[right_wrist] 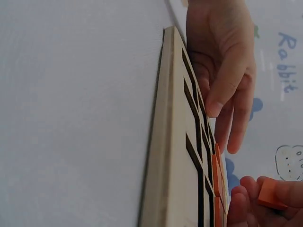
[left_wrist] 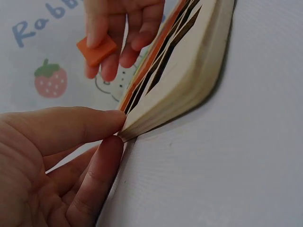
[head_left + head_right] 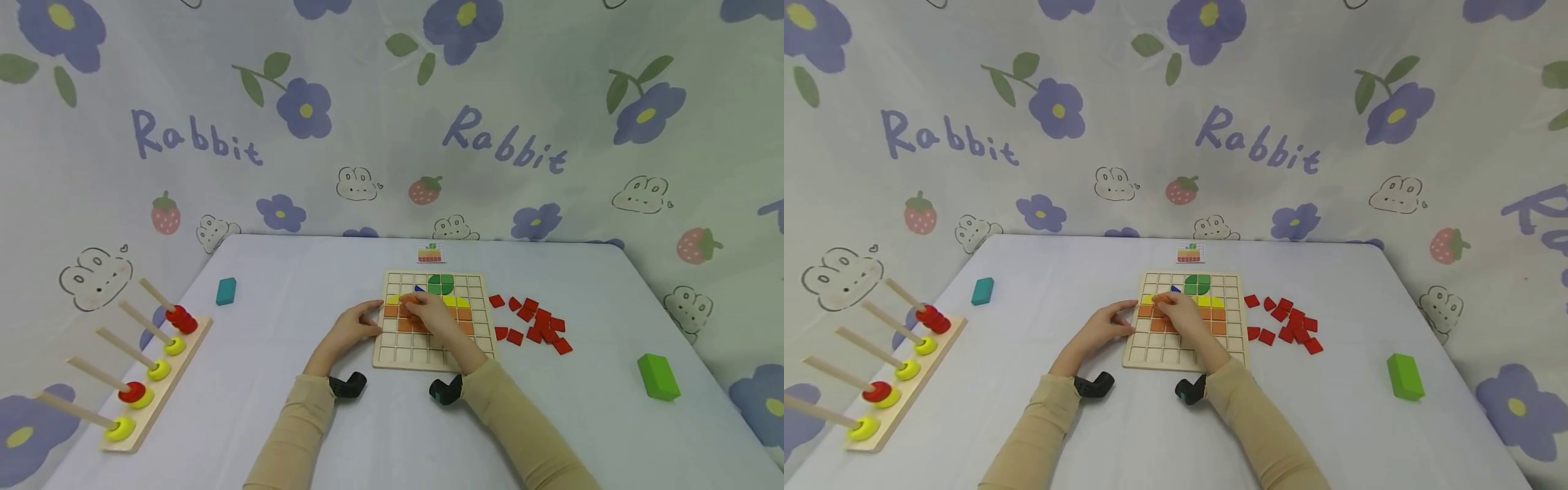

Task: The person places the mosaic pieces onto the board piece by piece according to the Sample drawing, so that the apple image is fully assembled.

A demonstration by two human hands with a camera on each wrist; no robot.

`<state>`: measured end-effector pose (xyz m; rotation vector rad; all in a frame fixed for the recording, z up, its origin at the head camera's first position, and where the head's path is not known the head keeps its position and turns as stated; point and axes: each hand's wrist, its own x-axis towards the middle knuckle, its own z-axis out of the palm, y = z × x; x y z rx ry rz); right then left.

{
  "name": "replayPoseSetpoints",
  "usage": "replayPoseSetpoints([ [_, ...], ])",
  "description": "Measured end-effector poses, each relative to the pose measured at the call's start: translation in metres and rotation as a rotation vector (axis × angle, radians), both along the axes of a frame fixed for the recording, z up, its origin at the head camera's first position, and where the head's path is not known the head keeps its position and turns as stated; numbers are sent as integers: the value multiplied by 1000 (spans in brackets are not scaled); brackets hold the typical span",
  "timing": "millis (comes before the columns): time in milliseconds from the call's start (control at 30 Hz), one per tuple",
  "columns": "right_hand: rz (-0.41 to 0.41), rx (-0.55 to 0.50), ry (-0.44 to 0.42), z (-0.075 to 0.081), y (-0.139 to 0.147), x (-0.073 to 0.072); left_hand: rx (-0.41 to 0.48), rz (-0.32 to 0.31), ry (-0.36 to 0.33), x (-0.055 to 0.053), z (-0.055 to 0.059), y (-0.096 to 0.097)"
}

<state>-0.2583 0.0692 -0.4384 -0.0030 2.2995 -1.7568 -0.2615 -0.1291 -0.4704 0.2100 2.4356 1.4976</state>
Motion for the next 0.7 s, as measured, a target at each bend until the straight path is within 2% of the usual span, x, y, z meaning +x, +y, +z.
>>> replayPoseSetpoints([
  [67,41,-59,-15,7,-2,3,0,0,2,0,0,1],
  [100,58,-64,-26,13,-3,6,-2,0,4,0,1,1],
  [167,76,-70,-48,14,-5,6,-3,-4,8,0,1,1],
  [267,63,-8,-43,13,-8,4,-2,-7,8,0,2,0],
  [333,31,29,-35,2,-8,-2,-2,-8,7,0,2,0],
  [533,-46,58,-48,-3,-12,-6,-5,-12,7,-1,1,0],
  [633,-47,124,-5,-5,-15,-6,-1,-13,7,-1,0,0],
  [700,-38,206,43,-6,-17,-6,0,-14,11,-1,1,0],
])
